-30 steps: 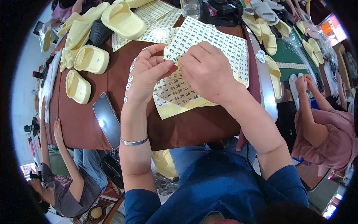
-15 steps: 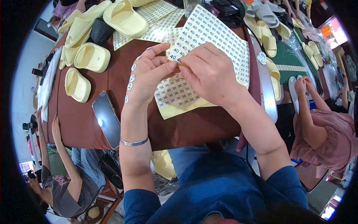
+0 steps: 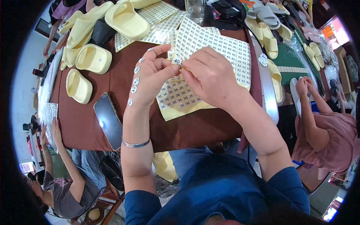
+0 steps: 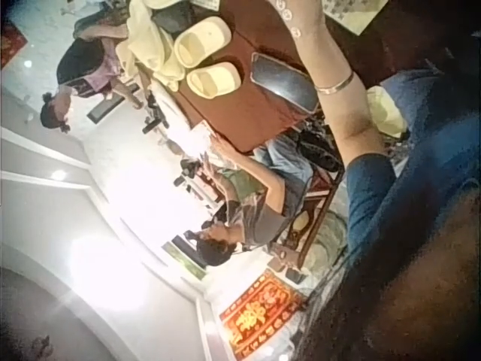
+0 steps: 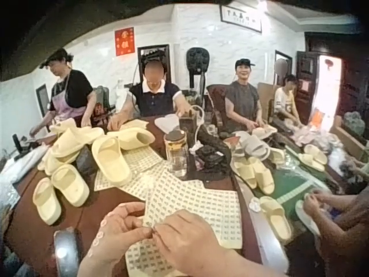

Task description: Applying shoe size labels to the inside of slippers.

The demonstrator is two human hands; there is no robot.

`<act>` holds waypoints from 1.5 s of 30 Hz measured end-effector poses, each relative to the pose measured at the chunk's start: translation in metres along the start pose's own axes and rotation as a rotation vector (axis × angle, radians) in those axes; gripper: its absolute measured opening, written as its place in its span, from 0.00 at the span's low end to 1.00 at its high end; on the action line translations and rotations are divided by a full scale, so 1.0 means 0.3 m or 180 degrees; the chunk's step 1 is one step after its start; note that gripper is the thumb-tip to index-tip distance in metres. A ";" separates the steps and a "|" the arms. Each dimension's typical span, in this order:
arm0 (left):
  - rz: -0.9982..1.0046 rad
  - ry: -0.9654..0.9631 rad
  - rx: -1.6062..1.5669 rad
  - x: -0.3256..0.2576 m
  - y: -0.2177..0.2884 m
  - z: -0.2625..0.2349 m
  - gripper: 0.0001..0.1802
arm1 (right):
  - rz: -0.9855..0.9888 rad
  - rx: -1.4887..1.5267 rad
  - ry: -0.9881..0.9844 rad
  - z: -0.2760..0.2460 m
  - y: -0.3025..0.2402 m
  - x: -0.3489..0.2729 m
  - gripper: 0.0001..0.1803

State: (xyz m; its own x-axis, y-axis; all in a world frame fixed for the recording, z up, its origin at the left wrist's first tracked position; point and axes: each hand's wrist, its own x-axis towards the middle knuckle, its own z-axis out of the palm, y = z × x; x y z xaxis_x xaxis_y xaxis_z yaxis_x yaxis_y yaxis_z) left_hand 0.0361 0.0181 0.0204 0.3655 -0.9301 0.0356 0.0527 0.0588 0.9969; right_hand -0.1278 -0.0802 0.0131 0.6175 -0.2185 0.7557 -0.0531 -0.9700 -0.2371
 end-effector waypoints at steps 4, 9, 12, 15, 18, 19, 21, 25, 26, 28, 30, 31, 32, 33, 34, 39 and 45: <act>0.0036 0.0043 0.0235 -0.001 0.002 0.014 0.33 | 0.0015 -0.0170 -0.0108 0.000 0.005 -0.003 0.05; 0.0163 0.0156 0.0880 -0.005 -0.007 0.034 0.31 | 0.0000 -0.0353 -0.0259 -0.001 0.013 -0.011 0.05; 0.0373 0.0206 0.1150 -0.005 -0.025 0.036 0.30 | 0.0041 -0.0440 -0.0371 0.004 0.014 -0.012 0.05; 0.0449 0.0230 0.1492 -0.006 0.000 0.062 0.29 | -0.0069 -0.0616 -0.0242 0.009 0.022 -0.015 0.03; 0.0303 0.0256 0.1099 -0.009 -0.006 0.062 0.29 | -0.0138 -0.0736 -0.0285 0.011 0.023 -0.015 0.03; 0.0300 0.0255 0.1097 -0.008 -0.005 0.060 0.29 | -0.0132 -0.0719 -0.0241 0.014 0.028 -0.015 0.03; 0.0211 0.0187 0.0981 -0.007 -0.001 0.052 0.30 | -0.0125 -0.0703 -0.0199 0.011 0.032 -0.013 0.03; 0.0138 0.0156 0.0502 -0.011 0.010 0.045 0.32 | 0.0069 -0.0214 -0.0113 -0.009 0.035 0.002 0.04; 0.0120 0.0064 0.0272 -0.012 0.010 0.040 0.32 | 0.0148 -0.0111 -0.0049 -0.010 0.036 0.004 0.05; 0.0105 -0.0022 0.0040 -0.012 0.009 0.032 0.33 | 0.0107 -0.0071 -0.0045 -0.014 0.038 0.007 0.04; 0.0114 -0.0074 -0.0007 -0.007 0.008 0.026 0.33 | 0.0067 -0.0030 -0.0042 -0.014 0.037 0.009 0.04; 0.0116 -0.0064 -0.0008 -0.006 0.007 0.020 0.33 | 0.0053 -0.0023 0.0033 -0.011 0.034 0.010 0.03; 0.0135 -0.0075 0.0061 -0.005 0.006 0.015 0.32 | 0.0040 -0.0016 0.0108 -0.010 0.031 0.010 0.03; 0.0153 -0.0087 0.0130 -0.005 0.005 0.011 0.32 | 0.0033 -0.0010 0.0105 -0.013 0.025 0.012 0.03; 0.0153 -0.0082 0.0128 -0.007 0.007 0.011 0.32 | 0.0032 0.0016 0.0072 -0.020 0.019 0.015 0.03; 0.0094 -0.0051 0.0104 -0.008 0.015 0.013 0.32 | 0.0001 0.0047 0.0060 -0.027 0.018 0.018 0.05; -0.0086 -0.0023 -0.0396 -0.005 0.011 -0.004 0.28 | -0.0083 0.0034 -0.0027 -0.030 0.018 0.020 0.07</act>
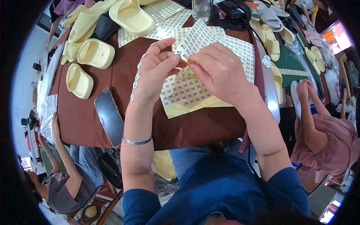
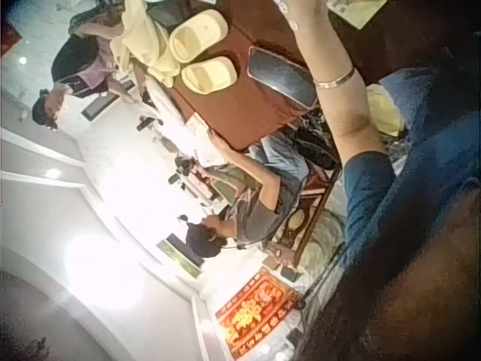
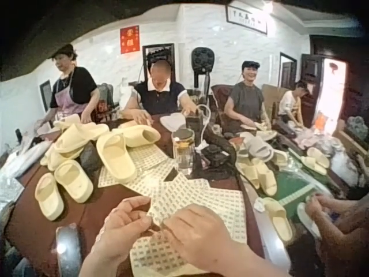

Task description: Applying shoe size labels to the inside of slippers.

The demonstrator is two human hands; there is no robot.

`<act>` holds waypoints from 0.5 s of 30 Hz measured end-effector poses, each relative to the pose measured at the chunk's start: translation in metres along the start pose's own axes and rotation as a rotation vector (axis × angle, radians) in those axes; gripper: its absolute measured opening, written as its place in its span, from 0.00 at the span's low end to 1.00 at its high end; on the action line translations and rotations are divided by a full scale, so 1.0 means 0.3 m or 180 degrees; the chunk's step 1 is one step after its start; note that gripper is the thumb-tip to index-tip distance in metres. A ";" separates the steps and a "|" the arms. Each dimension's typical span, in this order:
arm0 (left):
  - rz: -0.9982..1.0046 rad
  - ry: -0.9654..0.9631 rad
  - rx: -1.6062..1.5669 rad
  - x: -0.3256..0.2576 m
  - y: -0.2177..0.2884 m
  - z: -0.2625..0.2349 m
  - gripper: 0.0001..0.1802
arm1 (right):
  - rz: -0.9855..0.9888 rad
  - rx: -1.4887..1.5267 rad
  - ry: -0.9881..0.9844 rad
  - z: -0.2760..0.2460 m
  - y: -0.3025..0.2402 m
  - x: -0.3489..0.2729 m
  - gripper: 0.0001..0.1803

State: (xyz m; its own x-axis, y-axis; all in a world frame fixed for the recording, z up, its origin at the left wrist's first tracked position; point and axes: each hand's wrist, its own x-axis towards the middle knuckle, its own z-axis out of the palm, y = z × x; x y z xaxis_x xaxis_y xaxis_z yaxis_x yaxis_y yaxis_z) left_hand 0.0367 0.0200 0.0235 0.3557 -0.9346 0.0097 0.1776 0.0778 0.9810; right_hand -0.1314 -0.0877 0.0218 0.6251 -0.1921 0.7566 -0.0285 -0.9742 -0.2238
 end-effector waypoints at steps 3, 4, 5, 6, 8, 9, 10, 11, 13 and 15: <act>-0.0109 0.0024 -0.0409 0.000 -0.015 0.006 0.26 | 0.0004 -0.0017 -0.0090 0.010 0.001 -0.003 0.07; -0.0111 0.0017 -0.0409 0.002 -0.016 0.007 0.26 | 0.0012 -0.0047 0.0032 0.017 0.006 -0.005 0.08; -0.0164 -0.0034 -0.0478 0.005 -0.017 0.007 0.27 | 0.0020 -0.0078 0.0154 0.021 0.009 -0.006 0.09; -0.0218 -0.0085 -0.0546 0.007 -0.018 0.008 0.28 | 0.0025 -0.0083 0.0155 0.019 0.009 -0.006 0.09; -0.0161 -0.0137 -0.0472 0.005 -0.015 0.023 0.29 | 0.0017 -0.0121 0.0189 0.016 0.010 -0.003 0.11; -0.0102 -0.0184 -0.0398 0.005 -0.015 0.030 0.30 | 0.0022 -0.0126 0.0189 0.016 0.010 -0.004 0.11; -0.0104 -0.0187 -0.0397 0.005 -0.019 0.032 0.30 | 0.0049 -0.0151 0.0170 0.015 0.009 -0.005 0.11; 0.0009 -0.0180 -0.0282 0.006 -0.025 0.033 0.32 | 0.0076 -0.0177 0.0151 0.016 0.008 -0.006 0.12; 0.0120 -0.0179 -0.0171 0.008 -0.029 0.036 0.33 | 0.0083 -0.0175 0.0166 0.017 0.009 -0.006 0.12; 0.0174 -0.0078 -0.0185 0.010 -0.028 0.036 0.34 | 0.0089 -0.0176 0.0177 0.017 0.012 -0.008 0.12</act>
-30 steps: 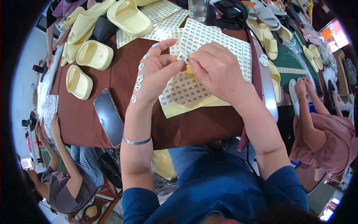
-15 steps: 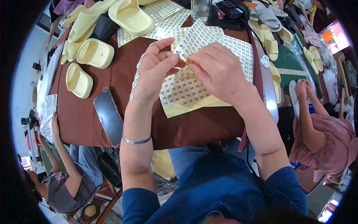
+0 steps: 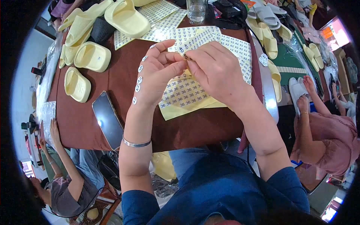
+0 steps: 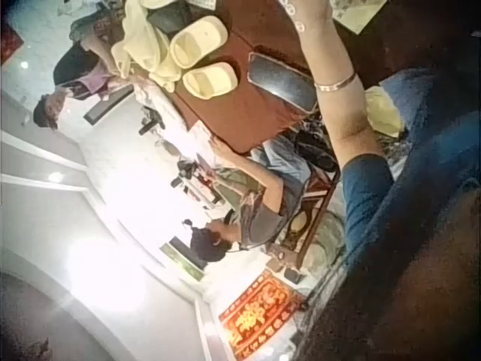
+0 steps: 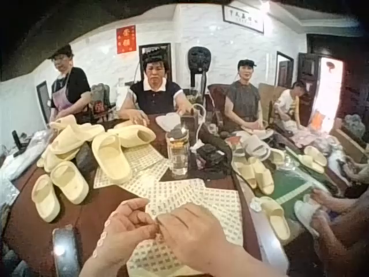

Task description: Applying shoe size labels to the inside of slippers.

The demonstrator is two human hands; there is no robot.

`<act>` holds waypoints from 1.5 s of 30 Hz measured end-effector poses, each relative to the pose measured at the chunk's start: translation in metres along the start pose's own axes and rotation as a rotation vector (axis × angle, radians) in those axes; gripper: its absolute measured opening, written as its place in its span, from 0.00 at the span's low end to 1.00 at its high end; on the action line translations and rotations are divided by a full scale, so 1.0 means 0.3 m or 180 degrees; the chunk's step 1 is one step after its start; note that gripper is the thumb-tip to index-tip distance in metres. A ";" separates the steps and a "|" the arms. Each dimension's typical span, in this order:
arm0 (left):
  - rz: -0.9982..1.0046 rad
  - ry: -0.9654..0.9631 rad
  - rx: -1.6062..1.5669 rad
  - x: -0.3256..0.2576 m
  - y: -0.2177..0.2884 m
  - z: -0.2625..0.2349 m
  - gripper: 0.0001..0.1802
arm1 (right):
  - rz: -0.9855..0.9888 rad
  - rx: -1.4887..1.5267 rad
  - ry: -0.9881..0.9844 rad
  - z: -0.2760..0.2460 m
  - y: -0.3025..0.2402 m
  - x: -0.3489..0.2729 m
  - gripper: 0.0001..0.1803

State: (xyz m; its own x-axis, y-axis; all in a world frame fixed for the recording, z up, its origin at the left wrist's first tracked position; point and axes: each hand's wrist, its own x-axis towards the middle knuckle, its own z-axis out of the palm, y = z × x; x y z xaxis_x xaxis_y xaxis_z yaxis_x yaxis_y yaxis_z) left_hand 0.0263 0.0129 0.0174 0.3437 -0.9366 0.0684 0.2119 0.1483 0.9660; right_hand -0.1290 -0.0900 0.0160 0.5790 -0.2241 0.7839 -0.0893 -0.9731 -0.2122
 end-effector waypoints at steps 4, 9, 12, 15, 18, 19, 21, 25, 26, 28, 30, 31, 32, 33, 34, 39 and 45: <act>-0.0010 0.0064 0.0115 0.003 0.001 -0.007 0.33 | -0.0050 -0.0026 0.0031 0.005 0.001 0.002 0.11; -0.0197 0.0106 0.0148 0.000 0.009 -0.019 0.32 | -0.0143 -0.0121 0.0122 0.010 0.001 -0.001 0.11; -0.0196 0.0108 0.0120 -0.006 0.016 -0.016 0.31 | -0.0224 -0.0182 0.0067 0.010 -0.002 0.001 0.11; -0.0097 0.0085 0.0241 -0.003 0.015 -0.017 0.30 | -0.0303 -0.0175 0.0046 0.008 0.000 0.002 0.10; 0.0101 0.0218 0.0600 -0.010 0.009 0.004 0.29 | -0.0370 -0.0328 -0.0041 0.007 -0.001 0.002 0.09; 0.0099 0.0218 0.0601 -0.013 0.010 0.012 0.29 | -0.0355 -0.0370 -0.0078 0.007 -0.003 0.001 0.08; 0.0176 0.0366 0.0950 -0.019 0.011 0.026 0.27 | -0.0336 -0.0412 -0.0116 0.003 -0.005 -0.002 0.07; 0.0346 0.0331 0.1604 -0.024 -0.005 0.042 0.26 | -0.0372 -0.0560 -0.0497 -0.008 -0.005 -0.006 0.04; 0.0570 0.0335 0.2025 -0.031 -0.006 0.046 0.25 | -0.0415 -0.0663 -0.0627 -0.008 -0.004 -0.009 0.04; 0.0792 0.0335 0.2443 -0.034 -0.005 0.052 0.25 | -0.0423 -0.0706 -0.0644 -0.003 -0.009 -0.012 0.04; 0.0798 0.0366 0.2465 -0.035 -0.004 0.056 0.26 | -0.0435 -0.0747 -0.0657 0.000 -0.009 -0.013 0.04; 0.0795 0.0367 0.2467 -0.032 -0.006 0.054 0.26 | -0.0421 -0.0736 -0.0603 0.003 -0.007 -0.013 0.04; 0.0734 0.0374 0.2281 -0.026 -0.010 0.050 0.25 | -0.0409 -0.0724 -0.0548 0.005 -0.006 -0.011 0.03; 0.0674 0.0382 0.2096 -0.022 -0.011 0.047 0.25 | -0.0409 -0.0719 -0.0547 0.004 -0.005 -0.010 0.03; 0.0669 0.0384 0.2100 -0.021 -0.006 0.046 0.25 | -0.0355 -0.0603 -0.0483 0.001 -0.003 -0.009 0.03; 0.0195 0.0092 0.0764 -0.023 0.013 0.020 0.25 | -0.0293 -0.0421 -0.0345 -0.030 0.012 0.013 0.05; -0.0004 -0.0560 0.1067 -0.029 0.014 0.008 0.26 | -0.0355 -0.0495 0.0404 -0.035 0.051 0.030 0.09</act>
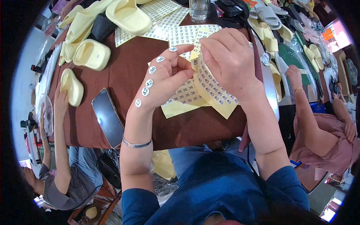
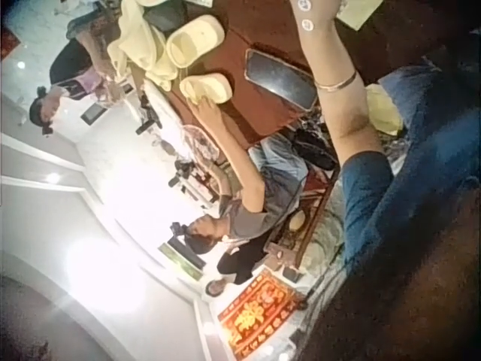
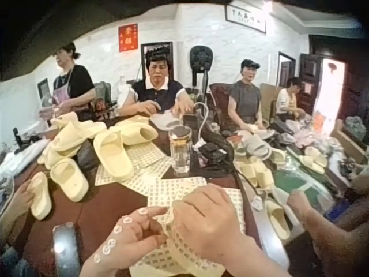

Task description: Applying shoe size labels to the inside of slippers.

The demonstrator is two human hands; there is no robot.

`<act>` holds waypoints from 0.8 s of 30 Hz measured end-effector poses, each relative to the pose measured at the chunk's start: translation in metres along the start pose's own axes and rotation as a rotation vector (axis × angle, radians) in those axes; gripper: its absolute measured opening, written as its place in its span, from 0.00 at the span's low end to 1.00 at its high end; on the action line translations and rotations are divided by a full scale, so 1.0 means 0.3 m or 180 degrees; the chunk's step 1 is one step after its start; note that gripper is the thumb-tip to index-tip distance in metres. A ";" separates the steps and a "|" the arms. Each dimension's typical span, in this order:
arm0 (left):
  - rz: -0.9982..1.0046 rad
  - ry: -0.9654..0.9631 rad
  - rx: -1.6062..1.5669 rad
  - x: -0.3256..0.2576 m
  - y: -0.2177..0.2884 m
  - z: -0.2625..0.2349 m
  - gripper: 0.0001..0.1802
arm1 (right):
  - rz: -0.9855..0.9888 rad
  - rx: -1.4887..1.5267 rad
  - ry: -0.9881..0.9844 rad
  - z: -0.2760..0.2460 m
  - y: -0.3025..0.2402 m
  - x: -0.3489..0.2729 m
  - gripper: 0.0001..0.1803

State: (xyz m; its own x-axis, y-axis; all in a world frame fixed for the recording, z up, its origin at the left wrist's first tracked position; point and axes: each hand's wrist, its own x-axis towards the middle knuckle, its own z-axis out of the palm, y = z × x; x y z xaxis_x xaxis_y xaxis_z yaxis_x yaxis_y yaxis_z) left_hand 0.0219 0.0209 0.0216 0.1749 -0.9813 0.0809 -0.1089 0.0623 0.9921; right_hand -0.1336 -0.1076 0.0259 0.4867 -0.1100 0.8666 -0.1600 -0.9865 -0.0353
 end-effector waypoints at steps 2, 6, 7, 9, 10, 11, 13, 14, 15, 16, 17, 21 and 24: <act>-0.0009 0.0023 0.0090 -0.005 0.021 0.009 0.27 | -0.0019 -0.0098 -0.0088 -0.004 -0.005 0.000 0.10; -0.0142 -0.0097 0.0445 -0.007 0.012 0.015 0.25 | -0.0151 -0.0096 -0.0050 0.004 -0.008 0.000 0.11; -0.0124 -0.0066 0.0591 -0.007 0.005 0.017 0.23 | -0.0197 -0.0078 -0.0101 0.004 -0.011 0.000 0.11; -0.0228 -0.0060 0.0560 -0.008 0.009 0.017 0.24 | -0.0242 -0.0057 -0.0149 0.003 -0.017 0.001 0.11; -0.0326 -0.0065 0.0524 -0.007 0.011 0.019 0.24 | -0.0247 -0.0067 -0.0278 0.000 -0.019 0.000 0.12; -0.0325 -0.0070 0.0524 -0.005 0.008 0.019 0.24 | -0.0251 -0.0078 -0.0407 -0.002 -0.019 0.000 0.13; -0.0224 -0.0008 0.1022 -0.001 -0.002 0.016 0.24 | -0.0203 0.0033 -0.0500 -0.001 -0.017 -0.009 0.12; -0.0225 -0.0011 0.1022 -0.001 -0.003 0.016 0.24 | -0.0158 0.0147 -0.0594 -0.001 -0.016 -0.012 0.12; -0.0172 0.0048 0.1012 -0.001 -0.003 0.015 0.21 | -0.0156 0.0146 -0.0593 -0.002 -0.018 -0.011 0.12; -0.0117 0.0112 0.1005 -0.002 -0.002 0.013 0.19 | -0.0079 0.0226 -0.0514 -0.004 -0.022 -0.006 0.12; -0.0117 0.0116 0.1009 -0.002 -0.006 0.008 0.19 | -0.0003 0.0306 -0.0434 -0.006 -0.025 -0.001 0.12; -0.0033 0.0189 -0.0080 0.006 0.012 0.000 0.24 | 0.0120 0.0220 -0.0330 -0.021 -0.016 0.005 0.10; -0.0152 0.0246 -0.0300 0.005 0.019 -0.005 0.28 | 0.0022 0.0328 -0.0435 -0.018 -0.024 0.001 0.09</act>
State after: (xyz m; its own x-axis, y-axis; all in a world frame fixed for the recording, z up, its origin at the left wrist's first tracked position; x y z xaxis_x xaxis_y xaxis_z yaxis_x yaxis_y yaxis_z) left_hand 0.0231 0.0202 0.0274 0.2531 -0.9667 0.0370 -0.0069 0.0364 0.9993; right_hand -0.1370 -0.0998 0.0290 0.5993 -0.1254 0.7906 -0.0781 -0.9921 -0.0981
